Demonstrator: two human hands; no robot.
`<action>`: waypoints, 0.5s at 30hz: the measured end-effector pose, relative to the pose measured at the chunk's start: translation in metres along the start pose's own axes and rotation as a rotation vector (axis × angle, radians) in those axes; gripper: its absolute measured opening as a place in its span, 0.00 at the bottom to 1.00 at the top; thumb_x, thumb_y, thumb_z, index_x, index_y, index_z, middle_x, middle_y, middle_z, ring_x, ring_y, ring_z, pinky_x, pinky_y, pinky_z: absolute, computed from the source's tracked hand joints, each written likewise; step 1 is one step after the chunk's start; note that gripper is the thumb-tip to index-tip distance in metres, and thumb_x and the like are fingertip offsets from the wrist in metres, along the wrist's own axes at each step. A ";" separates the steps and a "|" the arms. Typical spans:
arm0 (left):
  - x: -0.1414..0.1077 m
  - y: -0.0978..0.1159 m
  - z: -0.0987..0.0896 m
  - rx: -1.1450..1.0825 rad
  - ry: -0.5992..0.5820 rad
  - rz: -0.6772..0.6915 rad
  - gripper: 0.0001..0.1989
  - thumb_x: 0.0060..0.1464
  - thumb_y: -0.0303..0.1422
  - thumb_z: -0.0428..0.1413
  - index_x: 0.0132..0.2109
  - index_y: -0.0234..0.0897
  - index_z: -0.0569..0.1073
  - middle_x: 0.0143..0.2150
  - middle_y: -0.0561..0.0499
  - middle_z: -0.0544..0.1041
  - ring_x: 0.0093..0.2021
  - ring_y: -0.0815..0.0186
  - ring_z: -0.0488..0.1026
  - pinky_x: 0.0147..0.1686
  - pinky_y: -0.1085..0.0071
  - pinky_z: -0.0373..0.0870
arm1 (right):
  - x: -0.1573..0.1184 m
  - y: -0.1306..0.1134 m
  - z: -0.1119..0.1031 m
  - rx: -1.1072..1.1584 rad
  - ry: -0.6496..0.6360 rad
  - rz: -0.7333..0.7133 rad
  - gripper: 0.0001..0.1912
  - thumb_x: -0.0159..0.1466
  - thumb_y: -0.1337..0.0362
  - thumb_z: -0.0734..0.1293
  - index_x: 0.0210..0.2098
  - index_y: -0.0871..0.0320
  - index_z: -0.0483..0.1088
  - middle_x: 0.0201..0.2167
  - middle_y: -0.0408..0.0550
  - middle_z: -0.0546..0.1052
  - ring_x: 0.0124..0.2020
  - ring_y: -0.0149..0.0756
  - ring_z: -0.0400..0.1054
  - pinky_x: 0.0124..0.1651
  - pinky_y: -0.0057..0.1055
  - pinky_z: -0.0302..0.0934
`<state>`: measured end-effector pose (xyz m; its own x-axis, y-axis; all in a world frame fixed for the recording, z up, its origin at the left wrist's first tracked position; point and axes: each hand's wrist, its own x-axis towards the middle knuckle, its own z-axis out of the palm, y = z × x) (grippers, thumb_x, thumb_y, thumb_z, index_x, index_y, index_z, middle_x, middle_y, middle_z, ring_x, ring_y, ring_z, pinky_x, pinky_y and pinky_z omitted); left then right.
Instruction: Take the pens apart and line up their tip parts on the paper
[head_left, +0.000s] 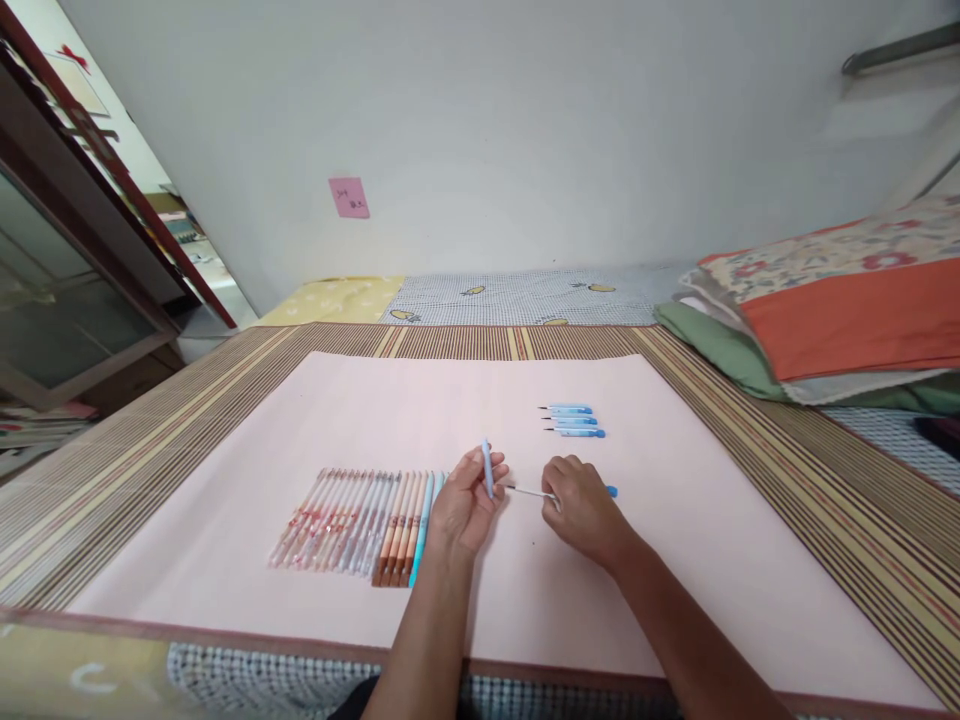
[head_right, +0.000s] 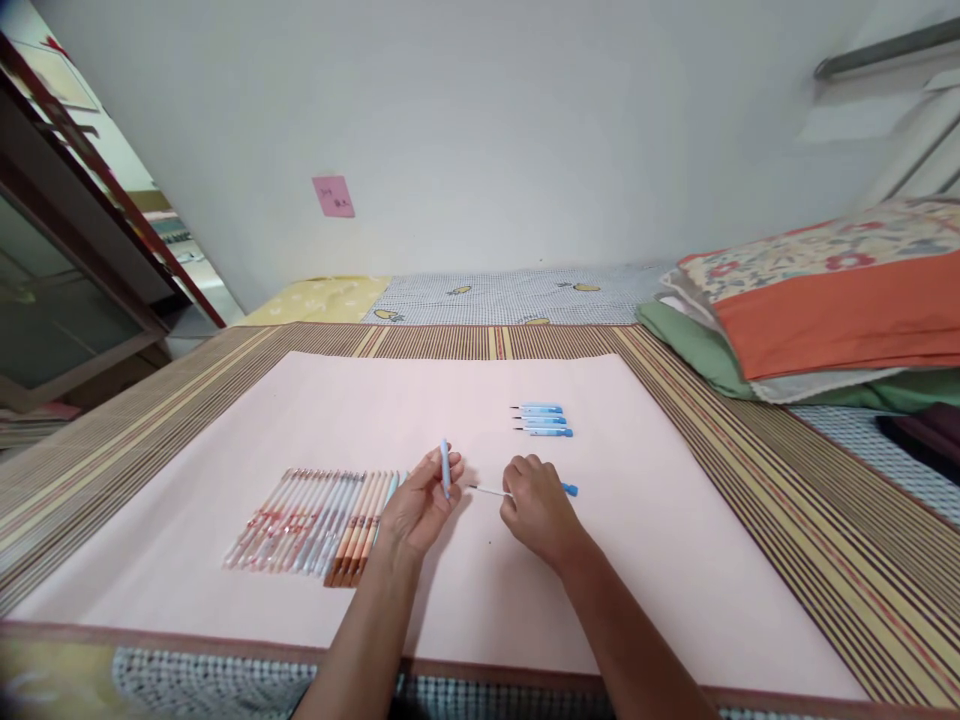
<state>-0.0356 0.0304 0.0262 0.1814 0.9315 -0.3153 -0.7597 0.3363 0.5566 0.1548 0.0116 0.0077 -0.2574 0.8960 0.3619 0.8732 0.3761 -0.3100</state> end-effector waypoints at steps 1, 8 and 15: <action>0.000 0.000 0.000 -0.003 0.012 0.002 0.09 0.52 0.30 0.67 0.40 0.34 0.76 0.36 0.48 0.80 0.30 0.71 0.74 0.22 0.81 0.65 | -0.001 0.001 -0.001 0.069 0.014 0.048 0.07 0.56 0.74 0.63 0.28 0.55 0.66 0.30 0.47 0.73 0.33 0.40 0.65 0.37 0.36 0.54; -0.003 -0.001 0.002 0.099 -0.074 0.016 0.17 0.41 0.33 0.74 0.37 0.33 0.78 0.31 0.50 0.80 0.21 0.79 0.64 0.20 0.82 0.56 | -0.001 0.013 -0.012 1.036 0.307 0.519 0.14 0.61 0.51 0.71 0.36 0.55 0.72 0.24 0.42 0.72 0.26 0.35 0.65 0.31 0.33 0.61; -0.005 -0.006 0.010 0.212 -0.092 0.071 0.19 0.34 0.36 0.76 0.33 0.32 0.81 0.23 0.54 0.76 0.20 0.78 0.63 0.21 0.81 0.56 | 0.001 0.008 -0.030 1.352 0.349 0.519 0.17 0.57 0.50 0.77 0.35 0.56 0.76 0.23 0.42 0.73 0.26 0.32 0.66 0.31 0.31 0.63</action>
<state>-0.0258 0.0248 0.0319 0.1958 0.9592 -0.2037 -0.6260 0.2822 0.7270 0.1740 0.0089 0.0316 0.2343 0.9684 0.0849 -0.2514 0.1447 -0.9570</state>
